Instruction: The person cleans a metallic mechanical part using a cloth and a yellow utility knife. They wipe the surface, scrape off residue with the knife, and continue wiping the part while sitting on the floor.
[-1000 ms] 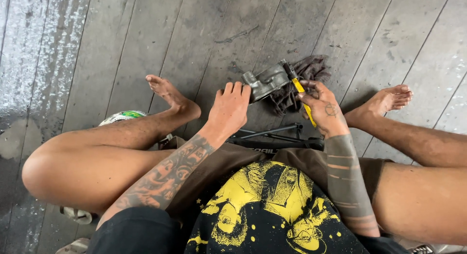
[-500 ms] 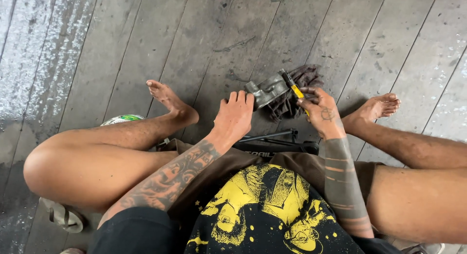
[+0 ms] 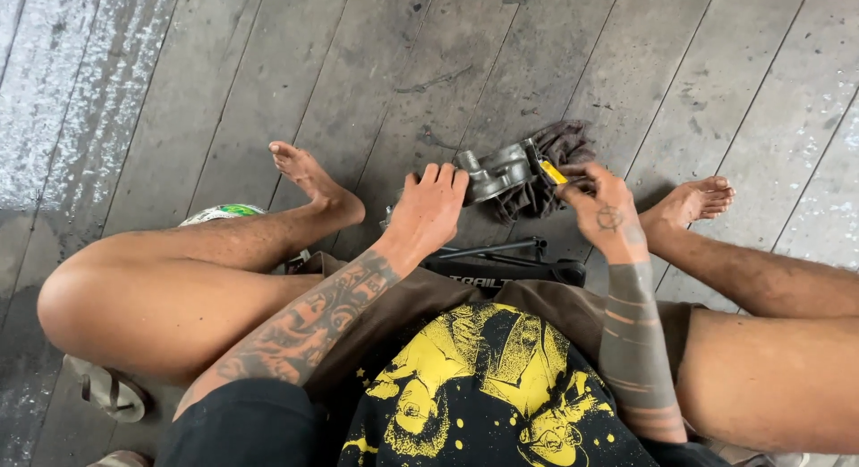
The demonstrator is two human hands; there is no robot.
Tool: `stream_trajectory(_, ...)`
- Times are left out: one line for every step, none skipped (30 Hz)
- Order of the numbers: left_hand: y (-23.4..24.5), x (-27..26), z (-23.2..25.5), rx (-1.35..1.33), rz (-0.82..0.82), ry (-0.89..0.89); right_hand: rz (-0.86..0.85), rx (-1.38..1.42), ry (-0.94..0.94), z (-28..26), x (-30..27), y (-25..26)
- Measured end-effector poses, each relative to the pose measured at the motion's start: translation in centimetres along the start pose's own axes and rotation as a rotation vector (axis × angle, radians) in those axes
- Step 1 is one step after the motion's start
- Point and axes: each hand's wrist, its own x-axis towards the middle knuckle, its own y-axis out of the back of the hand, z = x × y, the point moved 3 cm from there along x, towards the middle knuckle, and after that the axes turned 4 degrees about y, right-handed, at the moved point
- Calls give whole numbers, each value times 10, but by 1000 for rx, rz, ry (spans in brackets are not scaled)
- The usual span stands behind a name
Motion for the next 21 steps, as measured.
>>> stream_trajectory(-1, 0, 0, 8, 6, -5, 18, -61, -27, -23, -10, -2)
stream_trajectory(-2, 0, 0, 16, 12, -9, 36, -122, -55, -47, -21, -4)
stream_trajectory(3, 0, 0, 18, 12, -8, 35, -122, -53, -70, -31, -4)
stream_trajectory(8, 0, 0, 22, 17, -15, 63, -213, -91, -92, -41, -3)
stream_trajectory(13, 0, 1, 24, 21, -23, 91, -305, -132, -114, -52, -2)
stream_trajectory(8, 0, 1, 24, 20, -22, 91, -305, -131, -73, -33, -5)
stream_trajectory(3, 0, 2, 20, 13, -33, 66, -243, -75, -33, -14, -10)
stream_trajectory(-2, -1, 3, 15, 6, -43, 39, -182, -19, 7, 5, -15)
stream_trajectory(1, -2, 5, 15, 4, -44, 38, -181, -20, 13, 8, -18)
stream_trajectory(6, -3, 6, 19, 19, -49, 74, -188, -36, 18, 11, -20)
stream_trajectory(10, -4, 8, 25, 33, -54, 109, -193, -52, 24, 15, -22)
stream_trajectory(6, -4, 10, 25, 32, -55, 110, -192, -53, 28, 16, -21)
stream_trajectory(2, -4, 11, 22, 31, -41, 194, -192, 24, 30, 17, -17)
stream_trajectory(-1, -4, 12, 18, 29, -26, 279, -192, 102, 31, 18, -13)
stream_trajectory(-2, -3, 11, 17, 28, -26, 278, -192, 101, 29, 18, -16)
stream_trajectory(-2, -3, 11, 5, 29, -32, 449, -188, 111, 27, 16, -15)
stream_trajectory(-2, -3, 10, -5, 30, -38, 620, -182, 121, 24, 13, -15)
stream_trajectory(-2, -3, 7, -5, 28, -38, 619, -181, 120, 29, 14, -2)
stream_trajectory(-2, -2, 6, 10, 28, -43, 637, -249, 234, 31, 13, 11)
stream_trajectory(-2, -2, 4, 24, 28, -49, 652, -316, 348, 33, 13, 23)
stream_trajectory(-1, -1, 2, 25, 25, -51, 652, -314, 345, 27, 10, 28)
